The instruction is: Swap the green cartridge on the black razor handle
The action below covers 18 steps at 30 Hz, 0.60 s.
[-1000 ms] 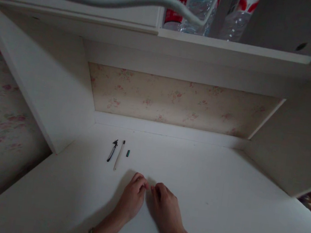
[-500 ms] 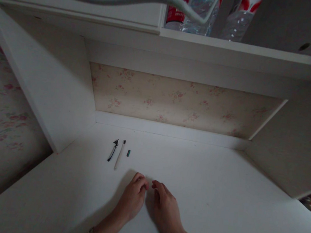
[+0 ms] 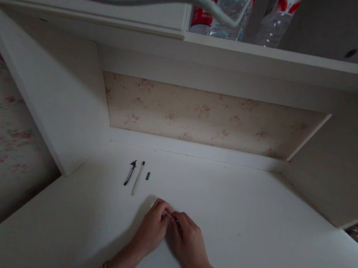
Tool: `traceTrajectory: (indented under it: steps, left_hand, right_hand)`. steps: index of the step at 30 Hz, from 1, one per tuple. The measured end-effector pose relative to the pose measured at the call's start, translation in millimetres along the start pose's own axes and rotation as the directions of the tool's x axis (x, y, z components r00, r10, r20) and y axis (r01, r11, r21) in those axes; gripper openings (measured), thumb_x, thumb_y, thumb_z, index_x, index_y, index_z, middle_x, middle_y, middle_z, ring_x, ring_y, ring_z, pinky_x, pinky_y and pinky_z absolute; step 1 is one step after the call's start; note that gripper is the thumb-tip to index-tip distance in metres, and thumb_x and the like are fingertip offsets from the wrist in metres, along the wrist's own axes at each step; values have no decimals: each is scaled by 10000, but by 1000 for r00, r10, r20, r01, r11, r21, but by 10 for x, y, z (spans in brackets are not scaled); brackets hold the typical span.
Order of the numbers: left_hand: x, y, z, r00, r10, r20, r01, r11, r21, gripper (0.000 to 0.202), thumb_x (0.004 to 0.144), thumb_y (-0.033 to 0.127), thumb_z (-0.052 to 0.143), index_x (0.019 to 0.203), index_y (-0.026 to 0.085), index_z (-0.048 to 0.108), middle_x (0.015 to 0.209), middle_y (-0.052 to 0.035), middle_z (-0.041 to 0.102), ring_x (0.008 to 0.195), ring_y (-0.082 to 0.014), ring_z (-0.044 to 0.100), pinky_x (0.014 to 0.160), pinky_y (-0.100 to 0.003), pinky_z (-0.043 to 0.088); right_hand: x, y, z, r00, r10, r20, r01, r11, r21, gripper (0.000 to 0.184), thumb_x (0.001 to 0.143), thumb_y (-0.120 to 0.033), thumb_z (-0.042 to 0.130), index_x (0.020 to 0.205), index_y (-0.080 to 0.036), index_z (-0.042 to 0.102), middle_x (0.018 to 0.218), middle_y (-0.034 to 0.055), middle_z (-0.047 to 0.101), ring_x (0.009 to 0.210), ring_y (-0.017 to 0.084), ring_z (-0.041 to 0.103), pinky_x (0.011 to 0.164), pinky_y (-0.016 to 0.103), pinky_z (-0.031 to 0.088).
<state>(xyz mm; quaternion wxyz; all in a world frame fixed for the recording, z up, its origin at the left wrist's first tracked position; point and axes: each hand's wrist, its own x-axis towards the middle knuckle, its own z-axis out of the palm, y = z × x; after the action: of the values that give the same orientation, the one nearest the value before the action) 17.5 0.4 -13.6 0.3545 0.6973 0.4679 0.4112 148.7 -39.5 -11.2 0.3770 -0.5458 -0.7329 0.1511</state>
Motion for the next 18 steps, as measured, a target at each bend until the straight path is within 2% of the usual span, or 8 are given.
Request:
traceTrajectory:
  steps: [2, 5, 10, 18]
  left_hand:
    - [10, -15, -2, 1000, -16, 15, 17, 1000, -24, 225, 670, 59, 402, 798, 194, 529, 853, -32, 559, 829, -178, 524, 751, -286, 404]
    - [38, -44, -17, 993, -88, 85, 97, 989, -113, 205, 668, 96, 430, 814, 183, 545, 791, -15, 561, 722, -155, 523, 662, -263, 404]
    - [89, -80, -86, 932, -242, 269, 314, 910, -270, 271, 612, 106, 448, 857, 176, 541, 598, 43, 502, 530, -113, 459, 497, -222, 333]
    - [95, -14, -195, 899, -255, 355, 382, 854, -353, 327, 544, 81, 454, 847, 166, 547, 621, 37, 512, 557, -101, 463, 520, -219, 336]
  right_hand:
    - [6, -2, -16, 999, -34, -4, 34, 998, 48, 218, 915, -163, 420, 987, -211, 620, 900, 35, 647, 775, 132, 608, 714, 218, 474]
    - [21, -11, -40, 997, -76, -11, 77, 987, 141, 230, 918, -163, 416, 1017, -213, 618, 946, 49, 638, 817, 132, 608, 755, 226, 480]
    - [53, -39, -91, 994, -104, 40, 92, 968, 235, 242, 921, -159, 400, 953, -199, 637, 951, 60, 628, 865, 144, 600, 788, 238, 475]
    - [57, -42, -136, 986, -106, 131, 72, 968, 241, 246, 919, -165, 409, 914, -207, 652, 918, 39, 648, 867, 145, 600, 799, 239, 461]
